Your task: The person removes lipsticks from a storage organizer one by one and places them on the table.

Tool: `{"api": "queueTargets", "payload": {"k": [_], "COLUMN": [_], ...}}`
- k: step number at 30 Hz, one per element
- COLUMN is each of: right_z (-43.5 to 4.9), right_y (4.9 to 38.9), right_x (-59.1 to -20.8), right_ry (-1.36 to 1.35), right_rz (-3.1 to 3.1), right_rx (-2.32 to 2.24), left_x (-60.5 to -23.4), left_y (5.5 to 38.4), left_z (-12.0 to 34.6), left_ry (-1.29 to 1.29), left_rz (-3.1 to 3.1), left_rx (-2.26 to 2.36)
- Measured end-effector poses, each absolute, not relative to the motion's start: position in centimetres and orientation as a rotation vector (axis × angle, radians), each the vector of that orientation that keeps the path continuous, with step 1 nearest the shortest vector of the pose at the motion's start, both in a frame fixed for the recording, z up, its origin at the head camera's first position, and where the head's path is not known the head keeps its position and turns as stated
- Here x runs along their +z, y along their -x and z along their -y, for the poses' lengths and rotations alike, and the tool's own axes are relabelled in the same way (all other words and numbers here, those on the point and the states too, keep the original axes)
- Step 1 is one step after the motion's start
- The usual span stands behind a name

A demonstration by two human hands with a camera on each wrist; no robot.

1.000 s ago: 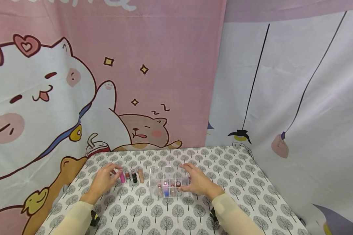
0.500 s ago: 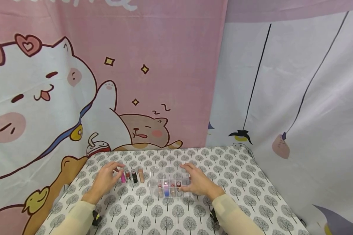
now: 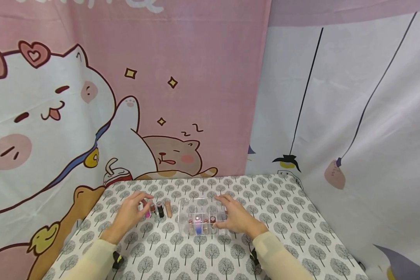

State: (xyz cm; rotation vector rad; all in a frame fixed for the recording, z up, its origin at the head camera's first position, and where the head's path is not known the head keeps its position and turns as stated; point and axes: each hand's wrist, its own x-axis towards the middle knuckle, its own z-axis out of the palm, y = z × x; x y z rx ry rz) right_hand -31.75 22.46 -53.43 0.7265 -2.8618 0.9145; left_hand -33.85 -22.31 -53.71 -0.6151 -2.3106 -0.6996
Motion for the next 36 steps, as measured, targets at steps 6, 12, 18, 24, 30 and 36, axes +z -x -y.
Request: {"api": "queueTargets", "payload": {"k": [6,12,18,24,30,36], "right_z": [-22.5,-22.5,-22.6,-22.6,-22.6,-22.5], "right_y": [31.6,31.6,31.8,31.8,31.8,31.9], "right_x": [-53.3,-53.4,-53.5,-53.4,-53.3,-53.4], "right_ry": [-0.730,-0.742,-0.747,-0.740,-0.743,-0.732], "right_rz": [2.864,2.855,2.850,2.853,2.852,2.856], "right_rx": [0.922,0.922,0.915,0.910,0.918,0.901], "left_x": [-53.5,-53.7,-53.6,-53.8,-53.8,-53.8], "left_y": [33.5,33.3,33.1,33.2,33.0,32.6], "left_z": [21.4,20.8,20.3,19.4,18.6,17.8], "left_ry": [0.628,0.645,0.688,0.771,0.852,0.895], "left_rz": [2.351,2.360,2.343,2.313,2.308,2.343], "left_rx": [-0.727,-0.711,-0.685,-0.671,-0.694,-0.705]}}
